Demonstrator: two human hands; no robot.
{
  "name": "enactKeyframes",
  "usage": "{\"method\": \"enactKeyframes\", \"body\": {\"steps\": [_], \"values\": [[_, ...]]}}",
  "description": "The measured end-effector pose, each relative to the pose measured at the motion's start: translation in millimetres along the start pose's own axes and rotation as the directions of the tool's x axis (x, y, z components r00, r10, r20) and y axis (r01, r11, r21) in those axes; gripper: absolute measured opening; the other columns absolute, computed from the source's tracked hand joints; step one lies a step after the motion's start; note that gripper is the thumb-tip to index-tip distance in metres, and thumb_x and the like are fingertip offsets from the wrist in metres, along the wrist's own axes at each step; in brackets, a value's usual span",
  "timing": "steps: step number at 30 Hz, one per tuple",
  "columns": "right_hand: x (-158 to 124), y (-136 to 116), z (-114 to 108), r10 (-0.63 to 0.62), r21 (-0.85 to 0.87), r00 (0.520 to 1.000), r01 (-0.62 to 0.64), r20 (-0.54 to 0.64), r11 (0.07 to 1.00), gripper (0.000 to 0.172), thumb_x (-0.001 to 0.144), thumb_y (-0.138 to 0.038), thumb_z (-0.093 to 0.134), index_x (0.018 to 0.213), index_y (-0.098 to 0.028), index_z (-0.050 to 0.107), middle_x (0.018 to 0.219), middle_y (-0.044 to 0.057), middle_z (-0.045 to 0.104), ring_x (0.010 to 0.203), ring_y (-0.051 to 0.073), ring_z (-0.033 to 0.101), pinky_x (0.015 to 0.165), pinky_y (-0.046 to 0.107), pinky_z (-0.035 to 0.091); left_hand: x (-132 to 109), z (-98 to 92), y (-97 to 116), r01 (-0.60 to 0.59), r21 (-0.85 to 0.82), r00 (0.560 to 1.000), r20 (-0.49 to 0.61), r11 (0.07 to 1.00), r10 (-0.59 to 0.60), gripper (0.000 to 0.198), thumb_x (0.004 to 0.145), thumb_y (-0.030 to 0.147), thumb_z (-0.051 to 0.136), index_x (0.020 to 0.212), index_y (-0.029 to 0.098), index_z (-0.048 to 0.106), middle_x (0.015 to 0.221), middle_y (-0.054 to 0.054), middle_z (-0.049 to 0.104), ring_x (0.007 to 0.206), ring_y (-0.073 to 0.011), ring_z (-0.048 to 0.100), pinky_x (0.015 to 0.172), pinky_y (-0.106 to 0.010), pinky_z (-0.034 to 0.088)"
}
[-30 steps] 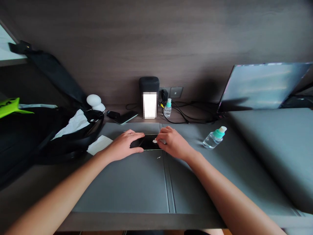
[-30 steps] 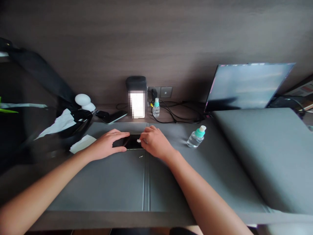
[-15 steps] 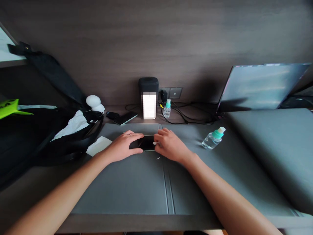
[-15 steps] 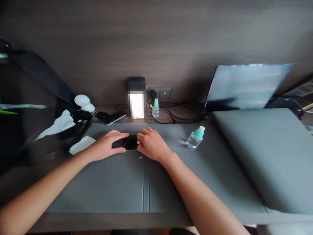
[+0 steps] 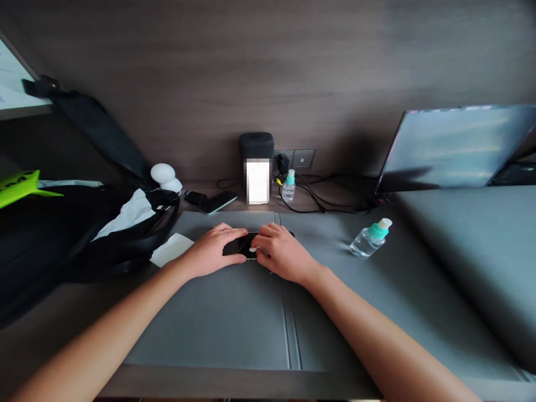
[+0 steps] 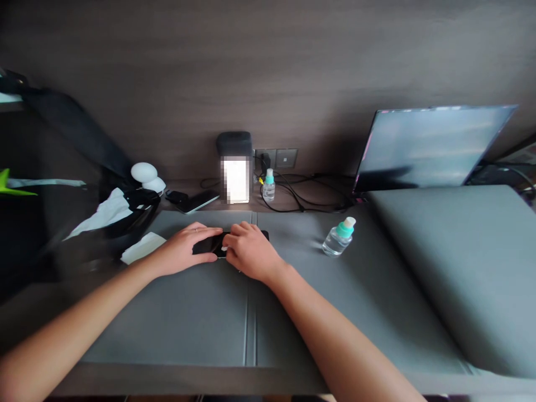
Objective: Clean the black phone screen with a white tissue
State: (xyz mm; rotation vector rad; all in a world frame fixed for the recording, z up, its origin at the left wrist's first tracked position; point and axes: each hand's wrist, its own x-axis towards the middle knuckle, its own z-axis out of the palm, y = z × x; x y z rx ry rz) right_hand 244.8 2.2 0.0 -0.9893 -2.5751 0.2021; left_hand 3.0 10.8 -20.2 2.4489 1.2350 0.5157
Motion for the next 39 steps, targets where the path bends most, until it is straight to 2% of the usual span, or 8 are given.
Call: {"method": "enactKeyframes", "body": {"steps": [2,7,12,17,23,28,34,39], "values": [[-1,3,-2,-0.003,0.021,1.0,0.003,0.0,1.0,0.013,0.087,-0.014,0.056,0.093,-0.018,0.067,0.09,0.005,0.058,0.087,0.019,0.049,0.081,0.032,0.038,0,-0.6,1,0.0,0.005,1.0,0.0,1.0,0.0,0.054,0.086,0.045,0.066,0.136,0.029,0.053,0.127,-0.006,0.061,0.12,-0.0262,0.055,0.106,-0.044,0.044],[-5,10,-4,0.086,0.003,0.996,-0.086,-0.029,0.996,0.012,0.082,-0.009,0.057,0.086,-0.017,0.064,0.086,0.005,0.06,0.085,0.019,0.05,0.078,0.031,0.038,0,-1.3,2,0.008,0.005,1.0,0.007,1.0,-0.008,0.054,0.086,0.045,0.067,0.136,0.028,0.053,0.128,-0.006,0.06,0.12,-0.0255,0.055,0.107,-0.043,0.044],[3,1,2,-0.011,0.003,1.0,0.011,0.0,1.0,0.006,0.084,-0.014,0.057,0.083,-0.017,0.062,0.085,0.005,0.06,0.085,0.019,0.049,0.075,0.03,0.036,0,-1.4,2,-0.001,-0.007,1.0,0.005,1.0,0.001,0.054,0.086,0.043,0.067,0.135,0.028,0.053,0.126,-0.006,0.061,0.12,-0.0255,0.055,0.107,-0.043,0.043],[1,5,2,0.116,-0.046,0.993,-0.118,-0.036,0.992,0.007,0.079,-0.011,0.057,0.076,-0.018,0.056,0.079,0.003,0.06,0.081,0.018,0.049,0.073,0.029,0.035,0,-0.9,1,0.009,-0.007,1.0,0.009,1.0,-0.009,0.053,0.086,0.042,0.067,0.135,0.029,0.054,0.128,-0.005,0.06,0.12,-0.0248,0.055,0.107,-0.043,0.042],[5,2,5,0.002,-0.031,1.0,-0.002,-0.005,1.0,0.006,0.085,-0.015,0.054,0.086,-0.018,0.059,0.089,0.005,0.062,0.088,0.019,0.05,0.079,0.029,0.036,0,-0.9,1,0.009,-0.022,1.0,-0.001,1.0,-0.009,0.054,0.085,0.041,0.069,0.135,0.028,0.054,0.126,-0.006,0.061,0.118,-0.026,0.056,0.106,-0.044,0.043],[2,5,4,0.104,-0.098,0.994,-0.108,-0.045,0.989,0.005,0.08,-0.013,0.056,0.078,-0.018,0.054,0.08,0.003,0.061,0.083,0.019,0.049,0.082,0.032,0.034,1,-2.0,2,0.001,-0.014,1.0,0.006,1.0,-0.001,0.053,0.085,0.041,0.068,0.135,0.028,0.054,0.127,-0.006,0.062,0.119,-0.025,0.055,0.107,-0.043,0.043],[5,0,5,-0.035,-0.114,0.999,0.032,-0.022,0.993,0.012,0.091,-0.016,0.05,0.091,-0.018,0.061,0.09,0.005,0.06,0.088,0.019,0.049,0.087,0.032,0.034,0,-0.3,0,0.012,-0.019,1.0,-0.002,1.0,-0.012,0.055,0.084,0.04,0.07,0.135,0.028,0.054,0.126,-0.006,0.061,0.119,-0.0252,0.056,0.107,-0.043,0.043],[-2,8,-5,0.088,-0.129,0.996,-0.09,-0.019,0.988,0.006,0.082,-0.013,0.059,0.078,-0.018,0.061,0.081,0.003,0.06,0.084,0.02,0.048,0.078,0.032,0.034,0,-1.0,0,0.022,-0.011,1.0,0.004,1.0,-0.022,0.054,0.085,0.042,0.069,0.135,0.029,0.054,0.126,-0.005,0.06,0.119,-0.0246,0.056,0.106,-0.042,0.043]]}}
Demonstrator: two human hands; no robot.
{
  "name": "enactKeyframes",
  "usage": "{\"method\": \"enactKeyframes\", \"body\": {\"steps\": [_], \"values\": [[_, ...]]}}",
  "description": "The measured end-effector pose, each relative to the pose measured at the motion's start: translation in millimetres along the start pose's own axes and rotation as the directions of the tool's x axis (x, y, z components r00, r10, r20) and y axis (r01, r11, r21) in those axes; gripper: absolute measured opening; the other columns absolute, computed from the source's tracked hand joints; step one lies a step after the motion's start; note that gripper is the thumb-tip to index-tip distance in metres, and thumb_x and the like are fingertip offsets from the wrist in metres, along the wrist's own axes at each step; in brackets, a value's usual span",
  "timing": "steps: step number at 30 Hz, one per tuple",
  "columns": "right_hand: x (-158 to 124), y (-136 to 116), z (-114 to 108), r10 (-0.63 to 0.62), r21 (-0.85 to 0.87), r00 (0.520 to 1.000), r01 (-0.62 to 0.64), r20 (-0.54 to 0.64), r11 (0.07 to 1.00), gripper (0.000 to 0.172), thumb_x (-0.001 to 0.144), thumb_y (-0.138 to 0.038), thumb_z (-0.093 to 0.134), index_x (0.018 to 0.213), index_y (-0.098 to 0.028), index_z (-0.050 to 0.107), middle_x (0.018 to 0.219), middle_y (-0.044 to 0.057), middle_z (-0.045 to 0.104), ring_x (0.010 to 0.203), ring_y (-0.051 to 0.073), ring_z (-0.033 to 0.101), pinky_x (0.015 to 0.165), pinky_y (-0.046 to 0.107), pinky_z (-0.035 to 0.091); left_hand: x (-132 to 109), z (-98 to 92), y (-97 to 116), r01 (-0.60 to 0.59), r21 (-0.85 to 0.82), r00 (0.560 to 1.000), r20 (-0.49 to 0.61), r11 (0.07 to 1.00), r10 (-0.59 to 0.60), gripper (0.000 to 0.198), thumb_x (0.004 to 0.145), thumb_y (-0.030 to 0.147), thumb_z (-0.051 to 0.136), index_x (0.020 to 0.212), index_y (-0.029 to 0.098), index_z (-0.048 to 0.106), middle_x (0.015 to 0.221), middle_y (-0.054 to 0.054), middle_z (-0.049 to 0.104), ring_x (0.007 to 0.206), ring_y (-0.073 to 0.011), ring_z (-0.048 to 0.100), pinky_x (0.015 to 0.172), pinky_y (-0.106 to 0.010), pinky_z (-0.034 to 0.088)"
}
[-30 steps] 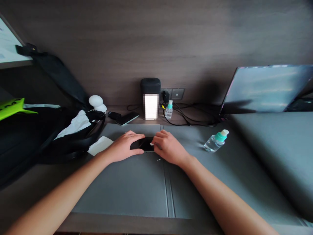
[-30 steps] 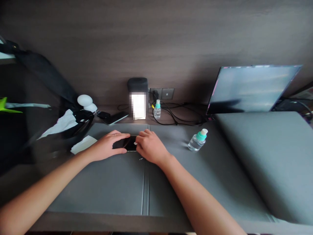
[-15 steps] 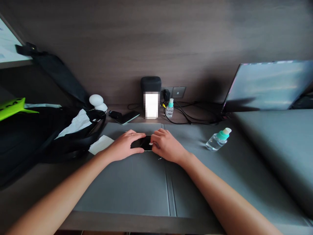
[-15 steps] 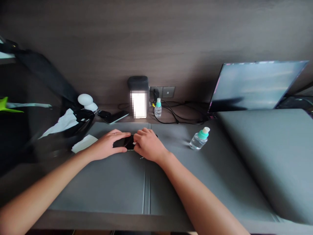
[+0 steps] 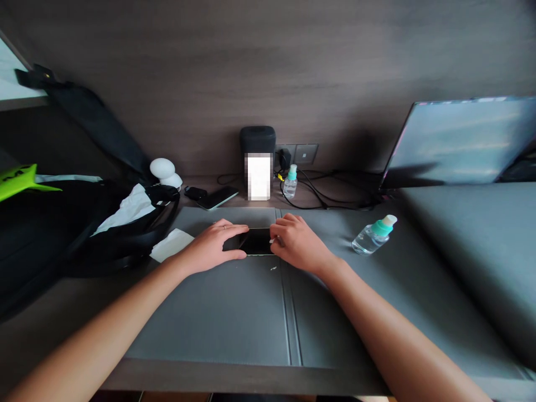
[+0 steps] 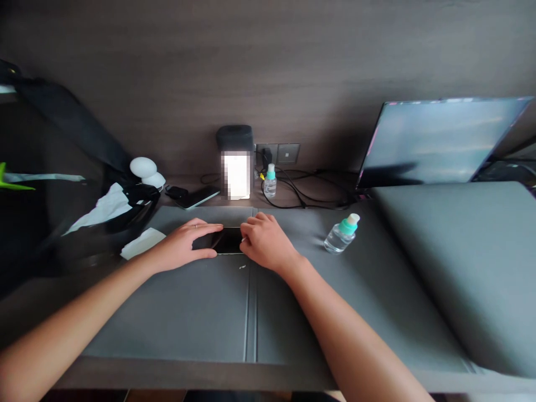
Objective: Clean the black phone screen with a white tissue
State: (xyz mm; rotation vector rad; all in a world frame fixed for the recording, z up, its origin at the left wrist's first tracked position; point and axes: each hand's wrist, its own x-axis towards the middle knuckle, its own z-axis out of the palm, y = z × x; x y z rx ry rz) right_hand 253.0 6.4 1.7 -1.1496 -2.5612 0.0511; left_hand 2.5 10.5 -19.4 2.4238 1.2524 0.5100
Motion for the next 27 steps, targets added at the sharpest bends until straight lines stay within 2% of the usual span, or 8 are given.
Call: {"method": "enactKeyframes", "body": {"steps": [2,6,13,19,23,27], "values": [[0,0,-1,-0.001,0.006,1.0,0.001,0.003,1.0,0.007,0.083,-0.013,0.059,0.081,-0.018,0.063,0.082,0.004,0.06,0.084,0.02,0.049,0.079,0.032,0.034,0,-0.1,0,0.002,-0.004,1.0,0.006,1.0,-0.002,0.055,0.084,0.042,0.07,0.135,0.029,0.054,0.126,-0.006,0.06,0.119,-0.0245,0.056,0.107,-0.042,0.043],[1,-2,1,-0.092,0.064,0.996,0.092,-0.006,0.994,0.018,0.095,-0.016,0.052,0.097,-0.021,0.07,0.09,0.005,0.061,0.089,0.019,0.05,0.086,0.033,0.035,0,0.5,-1,0.006,0.001,1.0,0.004,1.0,-0.006,0.054,0.085,0.043,0.069,0.136,0.03,0.054,0.126,-0.005,0.06,0.119,-0.0248,0.055,0.107,-0.042,0.043],[-7,14,-5,0.054,-0.003,0.998,-0.054,-0.027,0.999,0.014,0.092,-0.015,0.059,0.092,-0.021,0.072,0.086,0.004,0.062,0.086,0.02,0.05,0.082,0.034,0.035,-1,-0.8,1,0.006,0.009,1.0,0.013,1.0,-0.006,0.053,0.087,0.043,0.067,0.136,0.03,0.053,0.128,-0.005,0.059,0.119,-0.0246,0.055,0.106,-0.043,0.044],[1,-5,4,-0.081,0.065,0.996,0.082,-0.023,0.994,0.021,0.096,-0.017,0.052,0.098,-0.024,0.072,0.092,0.004,0.062,0.091,0.019,0.051,0.087,0.033,0.035,0,0.0,0,-0.015,-0.003,1.0,0.001,1.0,0.015,0.054,0.085,0.042,0.068,0.136,0.03,0.053,0.127,-0.005,0.061,0.119,-0.0257,0.055,0.107,-0.044,0.043],[2,1,1,0.071,-0.029,0.997,-0.071,-0.022,0.997,0.013,0.09,-0.018,0.058,0.087,-0.02,0.071,0.087,0.005,0.062,0.088,0.021,0.052,0.084,0.033,0.035,0,-0.7,0,-0.013,-0.003,1.0,0.003,1.0,0.013,0.053,0.086,0.044,0.067,0.136,0.03,0.053,0.129,-0.006,0.06,0.119,-0.0256,0.055,0.106,-0.044,0.043],[-5,14,-12,0.239,-0.113,0.971,-0.234,0.029,0.966,0.011,0.083,-0.016,0.06,0.073,-0.019,0.064,0.078,0.004,0.062,0.081,0.02,0.053,0.076,0.032,0.033,-1,-1.9,1,-0.019,-0.004,1.0,0.015,1.0,0.019,0.051,0.088,0.044,0.065,0.136,0.03,0.053,0.131,-0.005,0.059,0.12,-0.0247,0.055,0.107,-0.043,0.043]]}}
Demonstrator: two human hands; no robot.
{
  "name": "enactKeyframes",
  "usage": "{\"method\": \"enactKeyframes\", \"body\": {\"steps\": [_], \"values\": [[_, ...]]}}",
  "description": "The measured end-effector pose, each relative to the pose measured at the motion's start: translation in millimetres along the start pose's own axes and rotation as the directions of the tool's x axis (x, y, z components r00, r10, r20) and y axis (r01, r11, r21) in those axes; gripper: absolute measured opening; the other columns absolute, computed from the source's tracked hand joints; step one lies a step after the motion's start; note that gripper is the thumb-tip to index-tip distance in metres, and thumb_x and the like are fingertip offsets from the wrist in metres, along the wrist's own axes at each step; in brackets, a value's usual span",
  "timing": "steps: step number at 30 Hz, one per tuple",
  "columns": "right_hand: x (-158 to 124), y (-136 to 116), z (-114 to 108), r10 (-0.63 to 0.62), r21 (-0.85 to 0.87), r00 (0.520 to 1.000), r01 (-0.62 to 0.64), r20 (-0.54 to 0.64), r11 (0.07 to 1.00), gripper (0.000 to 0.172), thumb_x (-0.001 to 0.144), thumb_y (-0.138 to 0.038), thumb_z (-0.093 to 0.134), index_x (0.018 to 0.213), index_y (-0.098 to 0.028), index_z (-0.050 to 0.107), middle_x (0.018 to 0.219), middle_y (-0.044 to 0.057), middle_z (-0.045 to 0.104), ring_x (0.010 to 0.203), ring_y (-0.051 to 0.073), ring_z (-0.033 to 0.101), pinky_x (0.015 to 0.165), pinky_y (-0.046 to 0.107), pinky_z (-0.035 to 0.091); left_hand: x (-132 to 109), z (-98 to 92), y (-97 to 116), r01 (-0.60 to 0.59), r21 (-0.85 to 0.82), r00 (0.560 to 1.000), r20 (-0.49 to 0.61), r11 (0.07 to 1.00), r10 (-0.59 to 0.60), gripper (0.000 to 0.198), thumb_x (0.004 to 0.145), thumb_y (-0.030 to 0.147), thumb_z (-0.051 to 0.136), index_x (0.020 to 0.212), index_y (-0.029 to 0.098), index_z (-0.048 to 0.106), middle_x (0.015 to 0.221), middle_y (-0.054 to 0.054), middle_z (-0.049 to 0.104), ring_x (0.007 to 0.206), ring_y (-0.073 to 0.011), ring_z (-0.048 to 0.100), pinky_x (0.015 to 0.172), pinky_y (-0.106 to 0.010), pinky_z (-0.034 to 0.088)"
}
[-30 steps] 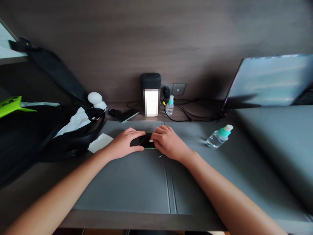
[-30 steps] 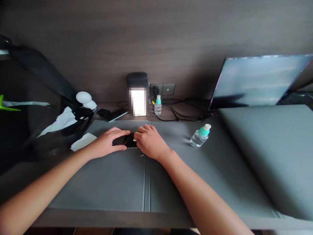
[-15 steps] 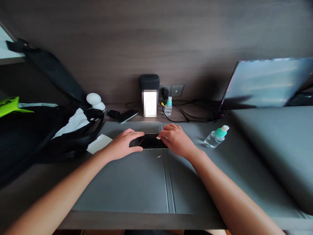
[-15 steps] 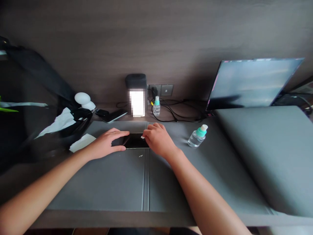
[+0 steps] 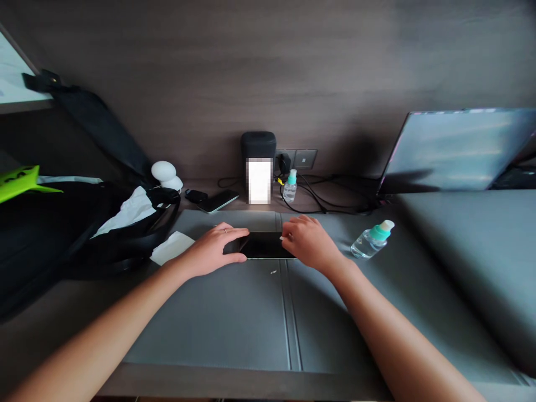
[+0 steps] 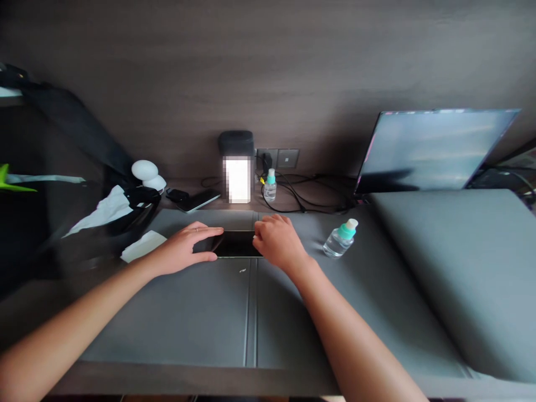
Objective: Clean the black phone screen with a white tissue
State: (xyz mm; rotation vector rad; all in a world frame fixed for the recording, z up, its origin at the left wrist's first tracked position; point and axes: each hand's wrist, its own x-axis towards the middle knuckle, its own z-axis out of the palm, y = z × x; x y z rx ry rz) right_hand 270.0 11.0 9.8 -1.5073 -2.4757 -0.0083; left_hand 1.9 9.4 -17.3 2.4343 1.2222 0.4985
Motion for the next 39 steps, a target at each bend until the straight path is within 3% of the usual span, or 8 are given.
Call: {"method": "enactKeyframes", "body": {"steps": [5,10,17,21,24,33,39], "values": [[-10,-2,-5,-0.067,0.082,0.994,0.06,0.081,0.995,0.009,0.08,-0.01,0.062,0.076,-0.018,0.061,0.081,0.002,0.065,0.083,0.019,0.054,0.073,0.03,0.031,0,0.7,0,-0.015,0.014,1.0,-0.02,1.0,0.016,0.052,0.087,0.043,0.067,0.135,0.029,0.054,0.129,-0.005,0.06,0.12,-0.0243,0.055,0.107,-0.042,0.043],[-7,-14,2,-0.203,0.176,0.979,0.193,0.038,0.965,0.009,0.092,-0.016,0.058,0.089,-0.021,0.065,0.091,0.002,0.067,0.092,0.02,0.053,0.075,0.03,0.03,1,0.6,0,-0.005,-0.005,1.0,-0.014,1.0,0.004,0.054,0.085,0.042,0.069,0.135,0.029,0.054,0.127,-0.006,0.061,0.118,-0.0244,0.056,0.106,-0.042,0.043],[-4,-14,3,-0.004,-0.017,1.0,0.004,-0.008,1.0,0.013,0.089,-0.016,0.058,0.078,-0.018,0.063,0.082,0.005,0.064,0.082,0.021,0.052,0.067,0.032,0.029,1,1.0,-2,0.001,-0.001,1.0,-0.027,1.0,-0.002,0.053,0.085,0.044,0.069,0.135,0.031,0.054,0.123,-0.006,0.06,0.115,-0.0254,0.058,0.104,-0.044,0.045],[-4,-17,2,-0.15,0.154,0.986,0.139,0.066,0.978,0.012,0.089,-0.013,0.059,0.08,-0.017,0.065,0.082,0.004,0.064,0.08,0.019,0.054,0.071,0.031,0.035,1,2.0,-3,0.005,-0.015,1.0,-0.027,1.0,-0.006,0.055,0.084,0.044,0.07,0.135,0.031,0.055,0.122,-0.006,0.06,0.114,-0.0255,0.058,0.103,-0.044,0.045],[0,-23,7,-0.27,0.27,0.963,0.253,0.028,0.929,0.013,0.094,-0.016,0.058,0.09,-0.02,0.069,0.088,0.005,0.063,0.086,0.018,0.054,0.077,0.031,0.037,2,2.8,-3,0.01,-0.02,0.999,-0.031,1.0,-0.01,0.055,0.083,0.044,0.071,0.134,0.032,0.054,0.121,-0.006,0.061,0.113,-0.0262,0.058,0.102,-0.045,0.045],[4,-50,16,-0.373,0.215,0.928,0.368,-0.019,0.905,0.023,0.1,-0.023,0.047,0.106,-0.02,0.069,0.103,0.009,0.059,0.099,0.021,0.049,0.084,0.033,0.039,2,1.0,0,-0.002,-0.039,1.0,-0.015,0.999,0.002,0.055,0.083,0.039,0.07,0.135,0.029,0.054,0.122,-0.007,0.061,0.116,-0.026,0.057,0.104,-0.043,0.044],[3,-35,9,-0.37,0.234,0.929,0.362,-0.011,0.902,0.019,0.093,-0.015,0.056,0.1,-0.023,0.072,0.099,0.006,0.062,0.1,0.021,0.049,0.084,0.034,0.036,1,0.4,1,0.018,-0.022,0.999,-0.031,1.0,-0.018,0.055,0.083,0.042,0.07,0.134,0.031,0.054,0.122,-0.006,0.061,0.114,-0.0264,0.058,0.103,-0.044,0.044]]}}
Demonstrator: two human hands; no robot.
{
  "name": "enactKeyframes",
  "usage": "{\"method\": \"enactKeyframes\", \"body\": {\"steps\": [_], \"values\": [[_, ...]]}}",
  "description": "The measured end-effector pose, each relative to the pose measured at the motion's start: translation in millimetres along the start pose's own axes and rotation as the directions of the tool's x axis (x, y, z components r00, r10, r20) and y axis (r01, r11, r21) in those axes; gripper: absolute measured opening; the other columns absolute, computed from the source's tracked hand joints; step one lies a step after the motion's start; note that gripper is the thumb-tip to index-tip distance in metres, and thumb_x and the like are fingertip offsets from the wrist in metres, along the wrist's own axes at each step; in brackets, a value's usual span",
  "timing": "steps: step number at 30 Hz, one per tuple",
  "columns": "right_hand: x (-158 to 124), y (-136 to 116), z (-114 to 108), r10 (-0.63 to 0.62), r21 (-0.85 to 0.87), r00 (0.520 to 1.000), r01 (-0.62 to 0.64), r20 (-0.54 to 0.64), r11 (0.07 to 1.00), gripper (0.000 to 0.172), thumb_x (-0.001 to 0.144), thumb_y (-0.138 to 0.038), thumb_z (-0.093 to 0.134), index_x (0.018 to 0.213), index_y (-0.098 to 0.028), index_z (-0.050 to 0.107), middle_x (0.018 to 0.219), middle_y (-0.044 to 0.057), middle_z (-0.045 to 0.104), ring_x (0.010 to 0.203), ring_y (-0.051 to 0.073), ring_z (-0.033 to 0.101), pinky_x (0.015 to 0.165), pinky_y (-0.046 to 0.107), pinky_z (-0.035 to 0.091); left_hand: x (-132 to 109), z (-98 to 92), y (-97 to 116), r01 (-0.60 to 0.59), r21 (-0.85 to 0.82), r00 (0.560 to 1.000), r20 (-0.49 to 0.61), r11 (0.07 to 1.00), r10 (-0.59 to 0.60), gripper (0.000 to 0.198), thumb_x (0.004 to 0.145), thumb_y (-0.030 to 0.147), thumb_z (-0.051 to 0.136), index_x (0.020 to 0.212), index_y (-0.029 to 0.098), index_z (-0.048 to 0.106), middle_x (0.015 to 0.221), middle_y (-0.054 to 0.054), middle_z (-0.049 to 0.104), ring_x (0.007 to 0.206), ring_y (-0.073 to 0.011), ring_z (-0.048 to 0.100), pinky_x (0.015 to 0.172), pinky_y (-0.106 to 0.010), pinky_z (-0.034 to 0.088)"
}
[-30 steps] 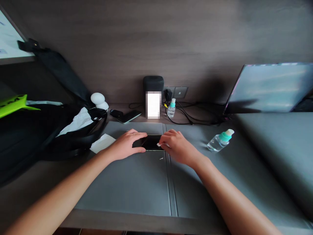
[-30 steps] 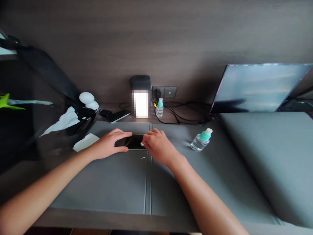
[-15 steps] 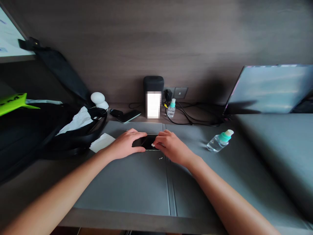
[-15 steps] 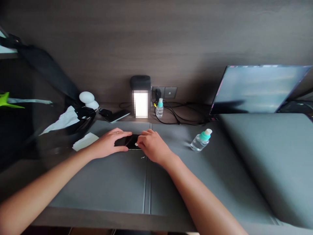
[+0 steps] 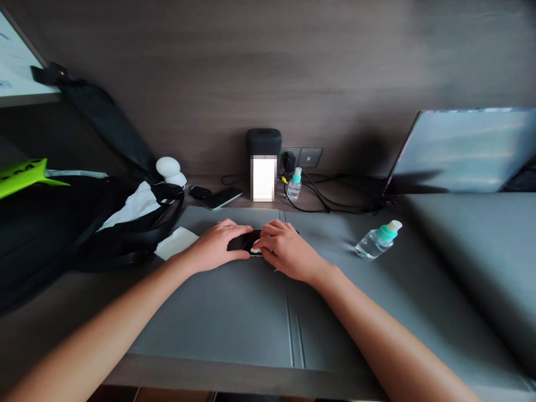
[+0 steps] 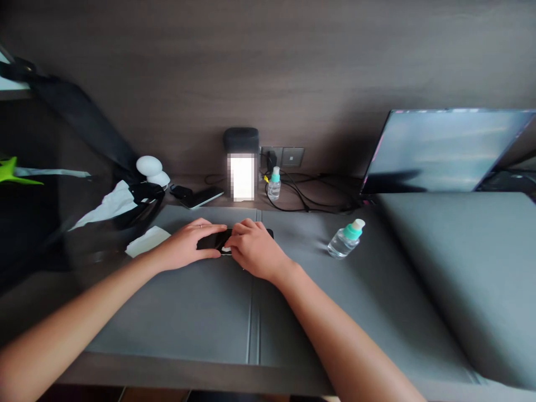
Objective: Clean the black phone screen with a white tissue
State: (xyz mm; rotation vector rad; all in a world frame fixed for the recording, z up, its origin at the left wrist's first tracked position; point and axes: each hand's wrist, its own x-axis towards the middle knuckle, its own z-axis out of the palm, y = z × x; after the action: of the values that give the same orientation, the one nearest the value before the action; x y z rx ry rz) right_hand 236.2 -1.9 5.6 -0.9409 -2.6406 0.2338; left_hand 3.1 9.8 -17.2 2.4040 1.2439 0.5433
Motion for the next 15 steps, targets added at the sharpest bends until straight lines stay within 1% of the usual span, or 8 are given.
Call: {"method": "enactKeyframes", "body": {"steps": [3,4,6,8,10,12,15], "values": [[0,5,1,0.082,-0.048,0.996,-0.083,-0.03,0.995,0.021,0.093,-0.014,0.055,0.1,-0.023,0.072,0.097,0.006,0.062,0.097,0.021,0.05,0.081,0.033,0.035,0,0.2,0,0.0,-0.003,1.0,0.0,1.0,0.0,0.055,0.083,0.041,0.071,0.134,0.032,0.055,0.12,-0.006,0.061,0.113,-0.0263,0.058,0.102,-0.044,0.045],[1,5,3,0.096,-0.069,0.995,-0.098,-0.034,0.993,0.021,0.094,-0.015,0.054,0.102,-0.023,0.072,0.098,0.007,0.062,0.096,0.021,0.05,0.08,0.033,0.035,1,0.3,0,-0.001,-0.005,1.0,0.001,1.0,0.001,0.055,0.082,0.041,0.071,0.134,0.032,0.055,0.12,-0.006,0.061,0.113,-0.0262,0.058,0.102,-0.044,0.045],[4,3,7,0.085,-0.102,0.996,-0.088,-0.034,0.991,0.023,0.097,-0.017,0.051,0.106,-0.023,0.071,0.1,0.008,0.061,0.097,0.021,0.05,0.081,0.034,0.036,1,0.6,0,-0.002,-0.005,1.0,0.003,1.0,0.002,0.055,0.082,0.041,0.072,0.134,0.031,0.055,0.119,-0.006,0.062,0.113,-0.026,0.058,0.102,-0.043,0.045],[7,1,9,0.053,-0.118,0.998,-0.057,-0.038,0.991,0.024,0.098,-0.018,0.05,0.11,-0.025,0.07,0.102,0.008,0.061,0.101,0.022,0.05,0.086,0.035,0.036,1,0.8,0,-0.003,0.002,1.0,0.003,1.0,0.003,0.055,0.082,0.041,0.072,0.134,0.03,0.055,0.12,-0.006,0.061,0.113,-0.0261,0.057,0.102,-0.043,0.045],[9,1,9,0.044,-0.132,0.997,-0.051,-0.055,0.99,0.025,0.098,-0.018,0.051,0.11,-0.027,0.07,0.101,0.006,0.061,0.104,0.022,0.05,0.092,0.038,0.034,1,0.9,0,0.001,0.011,1.0,0.002,1.0,-0.001,0.056,0.082,0.042,0.071,0.134,0.03,0.055,0.12,-0.006,0.061,0.113,-0.0263,0.058,0.101,-0.043,0.045],[7,4,4,0.071,-0.145,0.995,-0.08,-0.067,0.986,0.025,0.096,-0.017,0.052,0.107,-0.028,0.071,0.098,0.006,0.062,0.103,0.022,0.051,0.096,0.04,0.032,1,0.8,-1,0.012,0.018,1.0,0.005,1.0,-0.012,0.057,0.083,0.043,0.071,0.135,0.03,0.054,0.12,-0.007,0.06,0.113,-0.0263,0.058,0.101,-0.043,0.045],[-2,15,-5,0.142,-0.149,0.988,-0.15,-0.063,0.977,0.024,0.094,-0.016,0.054,0.101,-0.027,0.074,0.094,0.004,0.064,0.098,0.022,0.053,0.097,0.042,0.032,-1,0.5,-1,0.018,0.019,1.0,0.014,1.0,-0.018,0.057,0.084,0.045,0.068,0.136,0.03,0.053,0.121,-0.007,0.059,0.114,-0.0261,0.058,0.102,-0.042,0.045]]}}
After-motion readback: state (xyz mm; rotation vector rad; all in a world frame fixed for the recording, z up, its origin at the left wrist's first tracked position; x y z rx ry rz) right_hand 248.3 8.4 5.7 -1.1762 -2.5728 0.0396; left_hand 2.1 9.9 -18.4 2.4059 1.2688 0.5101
